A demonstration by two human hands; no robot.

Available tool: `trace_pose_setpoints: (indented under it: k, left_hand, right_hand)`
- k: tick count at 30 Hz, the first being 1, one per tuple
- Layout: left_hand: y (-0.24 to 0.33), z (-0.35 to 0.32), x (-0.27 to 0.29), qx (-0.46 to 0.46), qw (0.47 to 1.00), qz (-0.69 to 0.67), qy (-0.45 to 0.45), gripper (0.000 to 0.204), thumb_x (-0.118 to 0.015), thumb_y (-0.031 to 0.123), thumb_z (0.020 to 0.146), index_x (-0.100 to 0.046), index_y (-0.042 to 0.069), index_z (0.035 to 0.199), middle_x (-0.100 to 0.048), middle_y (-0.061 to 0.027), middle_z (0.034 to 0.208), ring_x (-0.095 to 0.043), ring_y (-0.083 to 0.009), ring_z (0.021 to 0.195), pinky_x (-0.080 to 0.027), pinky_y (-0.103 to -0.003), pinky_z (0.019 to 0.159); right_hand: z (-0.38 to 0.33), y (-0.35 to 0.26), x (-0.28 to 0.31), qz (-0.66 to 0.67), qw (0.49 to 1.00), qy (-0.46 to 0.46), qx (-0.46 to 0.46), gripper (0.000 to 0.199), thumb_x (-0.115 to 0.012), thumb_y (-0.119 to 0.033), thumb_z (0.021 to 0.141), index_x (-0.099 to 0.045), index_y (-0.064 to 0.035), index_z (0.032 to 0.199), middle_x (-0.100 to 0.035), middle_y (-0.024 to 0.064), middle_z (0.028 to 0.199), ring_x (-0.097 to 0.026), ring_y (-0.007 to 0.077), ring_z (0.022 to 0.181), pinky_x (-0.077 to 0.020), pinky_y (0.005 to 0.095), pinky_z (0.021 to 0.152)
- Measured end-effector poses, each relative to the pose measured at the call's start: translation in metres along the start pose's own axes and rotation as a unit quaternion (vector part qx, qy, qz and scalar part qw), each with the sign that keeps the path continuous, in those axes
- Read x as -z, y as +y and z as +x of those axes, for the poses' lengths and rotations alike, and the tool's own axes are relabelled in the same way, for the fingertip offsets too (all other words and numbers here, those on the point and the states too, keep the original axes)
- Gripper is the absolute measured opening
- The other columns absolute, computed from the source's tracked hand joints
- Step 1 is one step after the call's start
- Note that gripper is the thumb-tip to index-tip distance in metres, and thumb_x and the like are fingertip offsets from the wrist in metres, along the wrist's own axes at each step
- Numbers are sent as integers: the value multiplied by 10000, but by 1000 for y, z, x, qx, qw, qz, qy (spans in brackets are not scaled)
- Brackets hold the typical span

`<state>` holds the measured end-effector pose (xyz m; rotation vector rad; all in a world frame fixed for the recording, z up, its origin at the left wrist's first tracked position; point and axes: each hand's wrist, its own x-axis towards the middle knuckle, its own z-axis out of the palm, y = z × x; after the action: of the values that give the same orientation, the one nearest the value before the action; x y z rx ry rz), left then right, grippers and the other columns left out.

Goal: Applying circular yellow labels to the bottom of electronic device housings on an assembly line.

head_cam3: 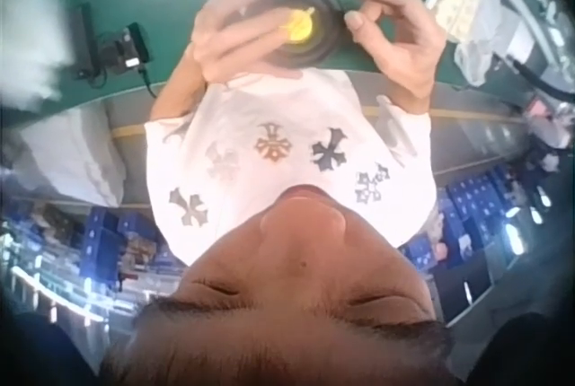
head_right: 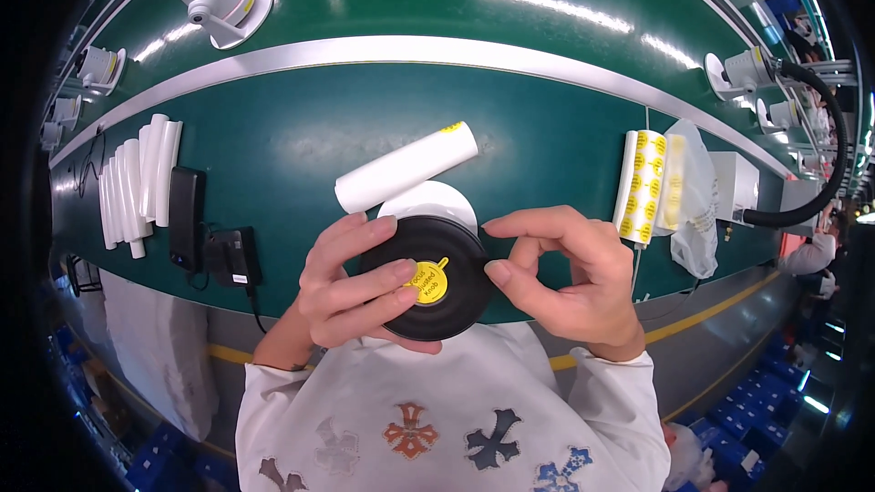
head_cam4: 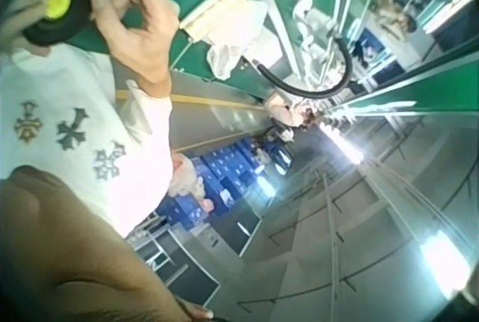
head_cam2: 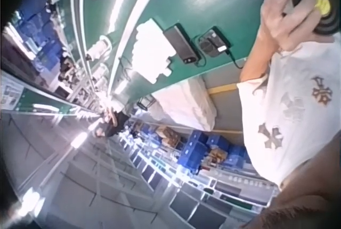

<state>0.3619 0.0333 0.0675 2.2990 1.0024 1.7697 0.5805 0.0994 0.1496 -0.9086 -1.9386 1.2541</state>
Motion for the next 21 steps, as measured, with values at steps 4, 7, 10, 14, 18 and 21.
trace_pose_setpoints:
  k: [4,7,10,14,18,21]
  left_hand:
    - [0,0,1,-1,1000,-4,5,449,-861,365,647,-671,48,903,-669,-69,1062,-639,-363,1040,-561,-452,831]
    - [-2,-1,-4,-15,1000,4,25,448,-858,365,656,-673,44,908,-664,-72,1081,-639,-355,1045,-554,-453,843]
    - [-2,-2,-1,2,1000,18,2,489,-857,381,659,-666,39,951,-656,-87,1089,-643,-353,1040,-545,-452,859]
    - [-6,3,-4,4,1000,-7,4,553,-858,409,657,-649,43,1016,-639,-115,1109,-633,-368,1052,-531,-454,882]
    - [-17,-12,-7,15,998,-49,39,764,-826,578,615,-600,59,1128,-467,-211,1322,-532,-401,1188,-469,-499,958]
    - [-27,-37,-3,143,980,-119,68,1068,-760,673,641,-365,27,1394,-292,-251,1458,-370,-416,1334,-347,-510,1061]
  right_hand:
    - [-8,3,1,47,996,36,-65,282,-699,91,747,-622,81,1018,-636,57,713,-600,85,621,-484,224,637]
    - [-13,29,9,177,983,38,-18,413,-788,-20,721,-601,81,1074,-647,105,836,-624,135,749,-495,278,746]
    - [9,56,7,193,974,-57,101,640,-875,-175,661,-560,79,1156,-624,178,1041,-603,208,936,-473,337,849]
    - [26,70,-7,158,958,-229,66,1028,-925,-262,531,-429,8,1391,-411,208,1444,-412,329,1340,-346,441,1089]
    - [28,80,-18,145,946,-284,55,955,-915,-216,546,-473,22,1358,-525,203,1352,-549,302,1219,-430,395,1025]
    - [26,84,-18,187,956,-195,112,742,-872,-127,641,-529,75,1267,-582,217,1270,-575,323,1177,-443,415,1018]
